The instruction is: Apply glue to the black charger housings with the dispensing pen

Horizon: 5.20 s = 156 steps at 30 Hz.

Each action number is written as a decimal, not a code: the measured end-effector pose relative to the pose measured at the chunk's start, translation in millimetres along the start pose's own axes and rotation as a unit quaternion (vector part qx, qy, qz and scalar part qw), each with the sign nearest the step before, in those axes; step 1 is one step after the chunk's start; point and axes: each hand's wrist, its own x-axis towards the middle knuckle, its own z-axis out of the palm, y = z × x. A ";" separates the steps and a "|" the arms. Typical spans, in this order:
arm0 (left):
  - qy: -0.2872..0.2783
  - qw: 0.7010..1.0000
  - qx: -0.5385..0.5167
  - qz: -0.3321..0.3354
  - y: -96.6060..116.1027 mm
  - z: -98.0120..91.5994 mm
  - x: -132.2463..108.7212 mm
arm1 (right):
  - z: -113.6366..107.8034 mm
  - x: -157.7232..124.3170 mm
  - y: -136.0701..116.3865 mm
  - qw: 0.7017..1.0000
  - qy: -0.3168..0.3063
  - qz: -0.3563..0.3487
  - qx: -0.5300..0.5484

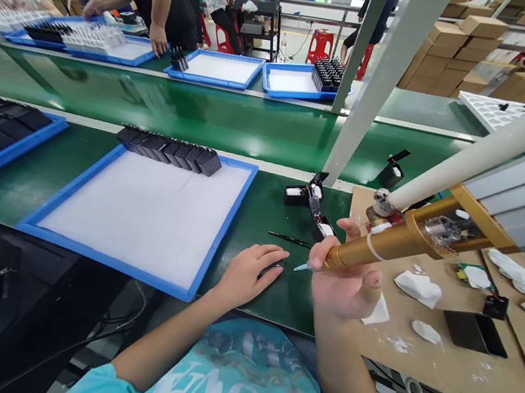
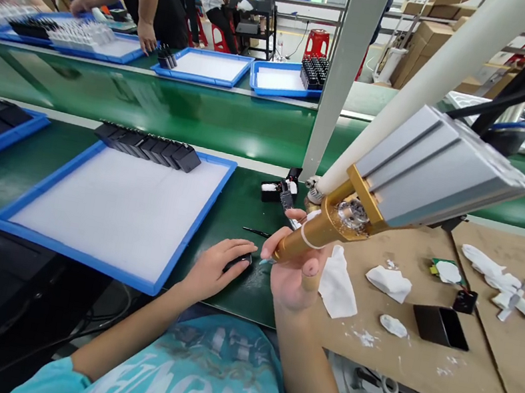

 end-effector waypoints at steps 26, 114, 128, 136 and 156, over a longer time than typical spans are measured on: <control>0.053 0.743 -0.615 -0.260 4.2 -26.7 -10.3 | -8.4 4.3 1.4 0.999 0.025 -0.029 -0.024; -0.071 0.997 -0.019 -0.015 -17.8 -62.1 -36.8 | -16.1 0.4 0.2 0.998 0.009 -0.053 -0.030; 0.130 0.983 0.007 -0.132 -14.9 -18.2 -45.5 | 14.5 -2.7 0.0 1.000 0.017 0.009 -0.020; 0.101 0.970 0.081 -0.207 -0.8 -14.3 -42.2 | 52.5 -9.4 14.9 0.999 -0.026 0.023 0.008; 0.158 0.980 0.102 -0.072 16.8 -25.6 -35.3 | 51.0 -10.4 12.9 0.999 -0.021 -0.001 -0.038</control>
